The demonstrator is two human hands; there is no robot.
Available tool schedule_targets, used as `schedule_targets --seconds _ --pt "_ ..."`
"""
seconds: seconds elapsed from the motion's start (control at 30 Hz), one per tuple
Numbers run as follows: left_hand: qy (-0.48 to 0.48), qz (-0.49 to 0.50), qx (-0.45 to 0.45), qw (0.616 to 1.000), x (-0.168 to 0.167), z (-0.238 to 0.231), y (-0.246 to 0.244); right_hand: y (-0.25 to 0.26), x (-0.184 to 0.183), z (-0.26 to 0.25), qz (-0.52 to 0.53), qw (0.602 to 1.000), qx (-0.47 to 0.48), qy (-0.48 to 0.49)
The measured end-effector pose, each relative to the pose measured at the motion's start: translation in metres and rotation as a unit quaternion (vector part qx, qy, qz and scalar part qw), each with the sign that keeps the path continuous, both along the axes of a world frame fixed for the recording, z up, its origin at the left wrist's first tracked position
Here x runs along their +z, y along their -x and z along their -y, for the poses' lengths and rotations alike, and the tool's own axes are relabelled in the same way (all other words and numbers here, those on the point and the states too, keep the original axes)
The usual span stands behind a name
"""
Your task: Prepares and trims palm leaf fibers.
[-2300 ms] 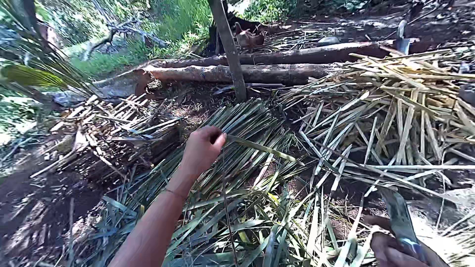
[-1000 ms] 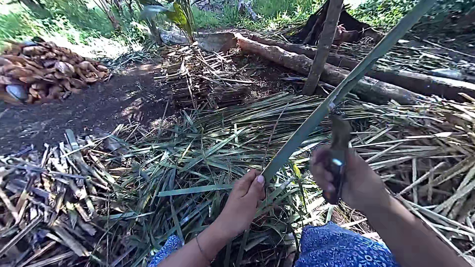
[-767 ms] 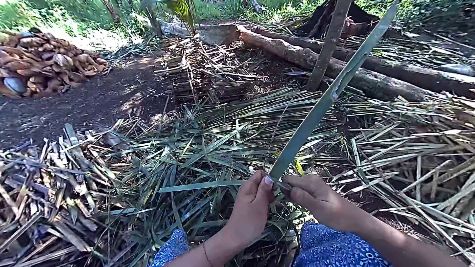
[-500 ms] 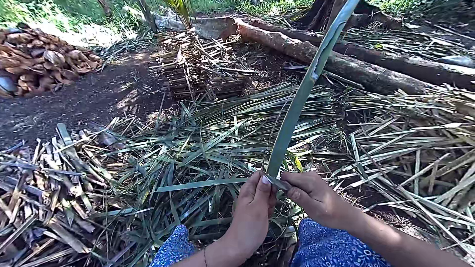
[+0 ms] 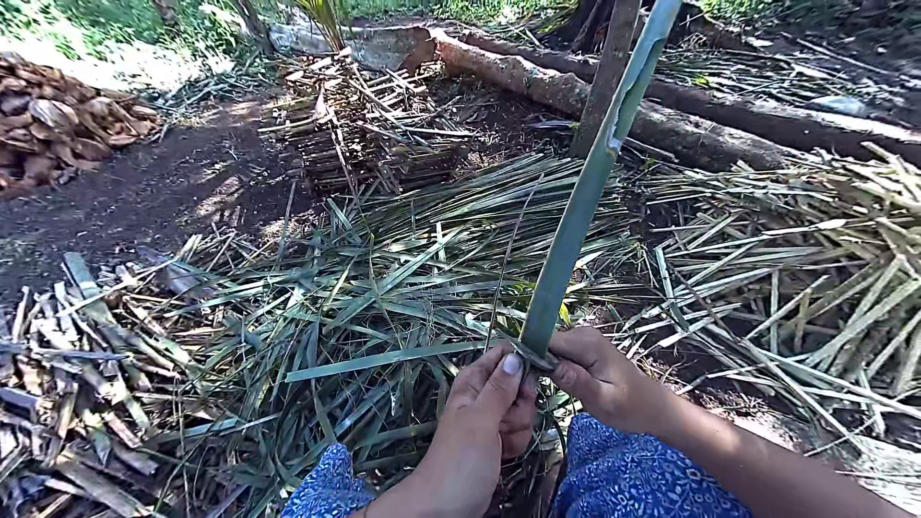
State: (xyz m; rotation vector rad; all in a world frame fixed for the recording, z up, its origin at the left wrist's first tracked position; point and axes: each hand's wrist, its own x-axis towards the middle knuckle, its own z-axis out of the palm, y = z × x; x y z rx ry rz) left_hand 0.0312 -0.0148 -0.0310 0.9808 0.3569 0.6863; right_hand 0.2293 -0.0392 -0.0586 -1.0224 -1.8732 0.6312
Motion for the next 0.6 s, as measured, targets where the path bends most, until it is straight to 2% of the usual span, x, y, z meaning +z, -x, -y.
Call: schedule_targets --seconds 0.17,0.27,0.4,0.47,0.6 --pt "-0.012 0.026 -0.074 0.997 0.001 -0.005 0.008 0.009 0.005 0.000 -0.045 0.998 0.048 -0.012" --pt "0.016 -0.001 -0.077 0.997 0.003 -0.007 0.012 0.005 0.014 0.002 -0.102 0.974 0.158 0.125" --pt "-0.003 -0.030 -0.090 0.996 -0.004 -0.008 0.014 0.000 0.021 0.002 -0.217 0.895 0.275 0.276" --pt "-0.004 -0.024 -0.106 0.994 -0.007 -0.009 0.017 0.001 0.017 0.001 -0.247 0.875 0.288 0.301" --pt "0.038 0.013 -0.117 0.992 -0.012 -0.012 0.018 0.009 0.017 0.005 -0.231 0.909 0.207 0.279"
